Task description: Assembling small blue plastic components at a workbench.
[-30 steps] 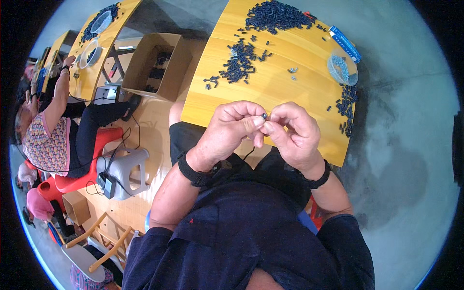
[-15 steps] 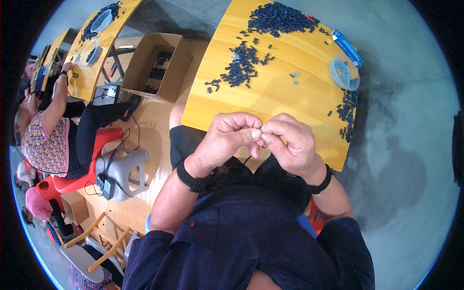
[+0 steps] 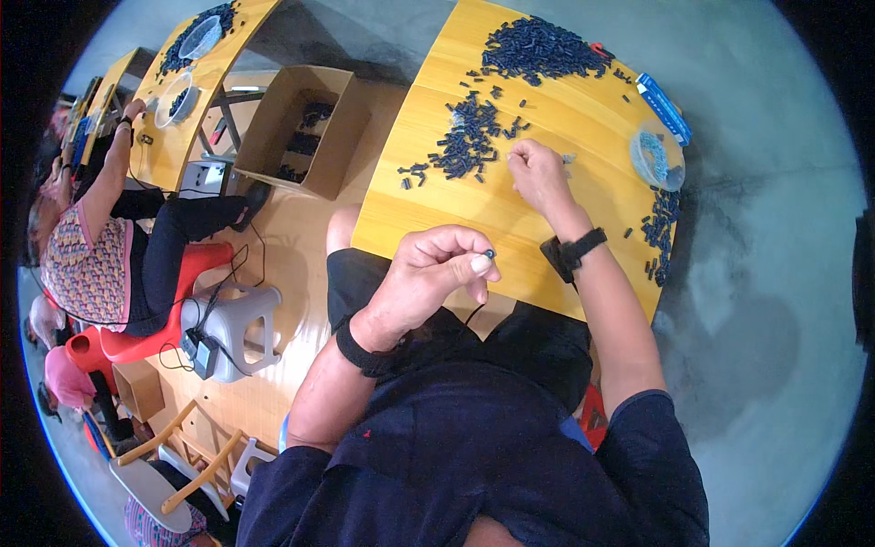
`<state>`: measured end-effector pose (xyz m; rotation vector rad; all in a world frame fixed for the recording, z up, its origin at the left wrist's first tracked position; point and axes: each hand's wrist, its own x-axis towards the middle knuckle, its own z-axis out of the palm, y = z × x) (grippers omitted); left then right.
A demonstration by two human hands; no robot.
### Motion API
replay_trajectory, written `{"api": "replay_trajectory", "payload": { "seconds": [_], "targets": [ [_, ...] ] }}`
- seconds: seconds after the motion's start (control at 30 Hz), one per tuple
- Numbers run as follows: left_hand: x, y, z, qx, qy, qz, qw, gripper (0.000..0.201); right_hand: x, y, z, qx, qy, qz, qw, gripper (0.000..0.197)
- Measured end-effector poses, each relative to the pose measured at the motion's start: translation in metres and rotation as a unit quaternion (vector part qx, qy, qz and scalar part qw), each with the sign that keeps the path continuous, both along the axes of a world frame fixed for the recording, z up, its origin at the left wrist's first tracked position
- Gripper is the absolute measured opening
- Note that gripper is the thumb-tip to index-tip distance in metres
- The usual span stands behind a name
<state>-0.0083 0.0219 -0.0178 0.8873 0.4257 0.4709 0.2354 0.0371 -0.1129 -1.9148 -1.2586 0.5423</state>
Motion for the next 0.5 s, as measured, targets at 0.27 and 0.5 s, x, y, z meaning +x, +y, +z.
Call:
{"api": "replay_trajectory", "payload": {
  "seconds": [0.27, 0.5],
  "targets": [
    [0.003, 0.004, -0.01, 0.015, 0.053, 0.031, 0.998, 0.011, -0.005, 0.019, 0.002, -0.108, -0.108, 0.006, 0.988, 0.023],
    [0.009, 0.004, -0.014, 0.028, 0.09, 0.026, 0.995, 0.01, -0.002, 0.024, 0.003, -0.139, -0.119, -0.003, 0.983, 0.02]
  ]
}}
